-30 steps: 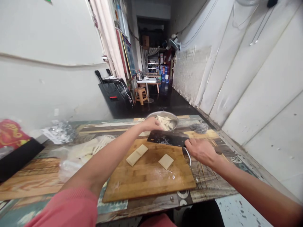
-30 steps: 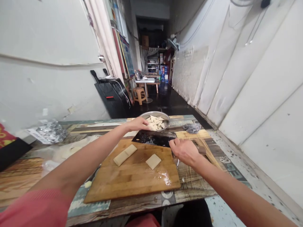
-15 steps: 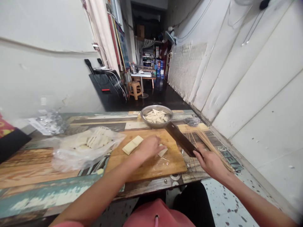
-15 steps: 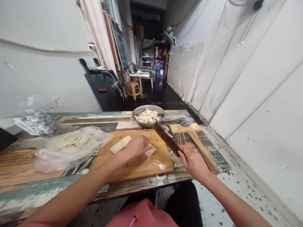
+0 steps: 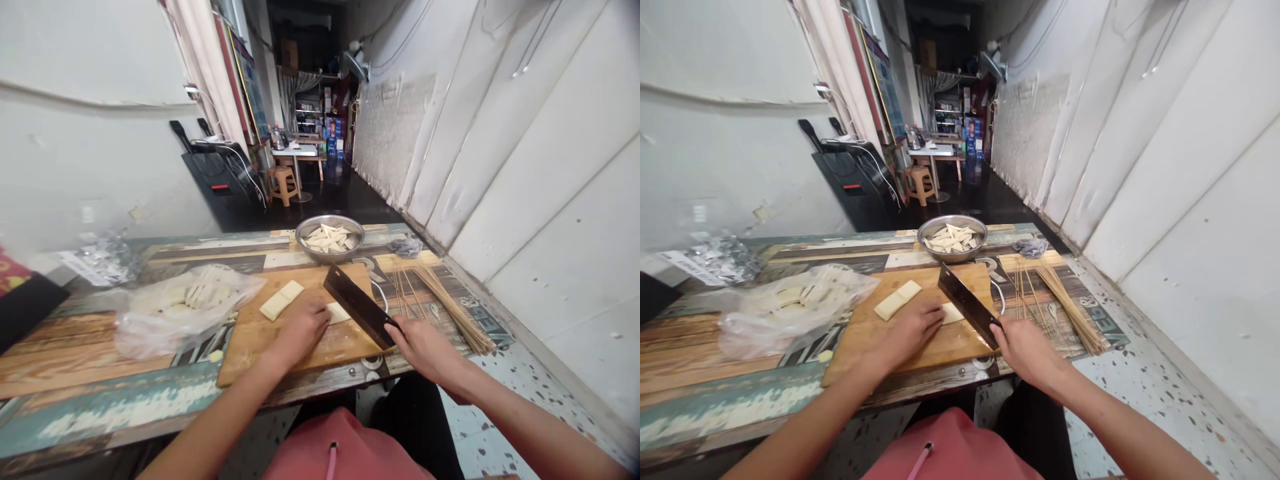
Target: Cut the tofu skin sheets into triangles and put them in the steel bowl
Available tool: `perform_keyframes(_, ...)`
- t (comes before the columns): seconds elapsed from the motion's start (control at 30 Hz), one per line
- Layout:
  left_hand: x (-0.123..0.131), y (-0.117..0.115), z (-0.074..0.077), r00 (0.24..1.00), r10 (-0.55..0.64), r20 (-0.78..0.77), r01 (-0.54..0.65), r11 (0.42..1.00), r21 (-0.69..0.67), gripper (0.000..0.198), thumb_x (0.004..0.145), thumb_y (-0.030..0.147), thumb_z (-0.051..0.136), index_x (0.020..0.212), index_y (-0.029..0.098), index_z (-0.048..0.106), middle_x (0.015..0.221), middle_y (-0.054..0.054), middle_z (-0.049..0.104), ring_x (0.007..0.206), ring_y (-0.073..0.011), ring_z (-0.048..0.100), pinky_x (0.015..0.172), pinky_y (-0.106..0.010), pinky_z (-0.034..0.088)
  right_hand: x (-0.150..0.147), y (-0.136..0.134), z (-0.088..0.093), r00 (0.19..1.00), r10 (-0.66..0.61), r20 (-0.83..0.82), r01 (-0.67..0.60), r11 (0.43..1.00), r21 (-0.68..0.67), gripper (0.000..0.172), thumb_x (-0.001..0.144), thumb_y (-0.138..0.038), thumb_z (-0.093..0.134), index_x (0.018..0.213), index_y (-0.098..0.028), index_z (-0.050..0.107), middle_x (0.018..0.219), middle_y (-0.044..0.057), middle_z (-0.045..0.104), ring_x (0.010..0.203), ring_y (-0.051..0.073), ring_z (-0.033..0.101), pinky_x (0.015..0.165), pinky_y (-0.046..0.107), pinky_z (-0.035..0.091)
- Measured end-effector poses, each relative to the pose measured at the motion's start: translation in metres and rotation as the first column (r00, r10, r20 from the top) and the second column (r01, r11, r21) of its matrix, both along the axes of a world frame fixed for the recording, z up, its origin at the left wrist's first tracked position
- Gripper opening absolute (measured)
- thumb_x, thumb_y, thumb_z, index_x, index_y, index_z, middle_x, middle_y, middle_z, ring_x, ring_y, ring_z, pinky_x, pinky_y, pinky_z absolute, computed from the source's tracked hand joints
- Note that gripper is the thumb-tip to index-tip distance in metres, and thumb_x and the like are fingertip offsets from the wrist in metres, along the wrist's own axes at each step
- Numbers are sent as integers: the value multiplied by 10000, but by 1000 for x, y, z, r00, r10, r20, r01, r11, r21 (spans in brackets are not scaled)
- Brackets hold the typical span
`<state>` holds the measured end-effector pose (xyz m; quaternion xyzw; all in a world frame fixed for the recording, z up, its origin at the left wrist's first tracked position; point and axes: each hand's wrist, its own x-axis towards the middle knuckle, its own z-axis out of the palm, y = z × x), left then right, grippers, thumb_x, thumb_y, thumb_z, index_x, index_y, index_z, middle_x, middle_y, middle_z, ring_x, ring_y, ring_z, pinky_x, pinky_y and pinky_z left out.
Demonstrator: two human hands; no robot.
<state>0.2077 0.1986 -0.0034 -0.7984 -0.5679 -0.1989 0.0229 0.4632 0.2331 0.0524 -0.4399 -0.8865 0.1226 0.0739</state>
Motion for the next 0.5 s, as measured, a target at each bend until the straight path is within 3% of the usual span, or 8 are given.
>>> perform_keyframes(0.1, 14, -10, -20, 990, 102, -92, -93, 991, 97, 287, 878, 138, 376, 1043, 126, 610, 1078, -144, 606, 1006, -237, 556, 841, -371, 472, -4, 5, 6, 997, 51, 54, -52, 999, 4, 349, 941, -307, 279, 805, -160, 565, 726, 70, 659, 673, 187, 624, 571, 255, 322)
perform_keyframes(0.2, 26, -13, -33, 974, 179, -138, -152, 970, 189, 264, 875, 162, 422, 1061, 77, 589, 1042, -167, 609, 992, -249, 555, 853, -388, 476, -5, 13, 10, 987, 99, 126, -104, 994, 35, 346, 934, -320, 298, 794, -169, 575, 712, 64, 656, 646, 182, 617, 542, 261, 289)
perform_keyframes(0.5, 28, -13, -32, 961, 194, -197, -160, 971, 177, 269, 855, 91, 402, 1052, 80, 585, 1056, -141, 604, 958, -234, 555, 829, -359, 501, -4, 31, 20, 961, 169, 220, -178, 984, 22, 329, 930, -330, 313, 829, -173, 584, 681, 58, 646, 601, 172, 604, 515, 257, 283)
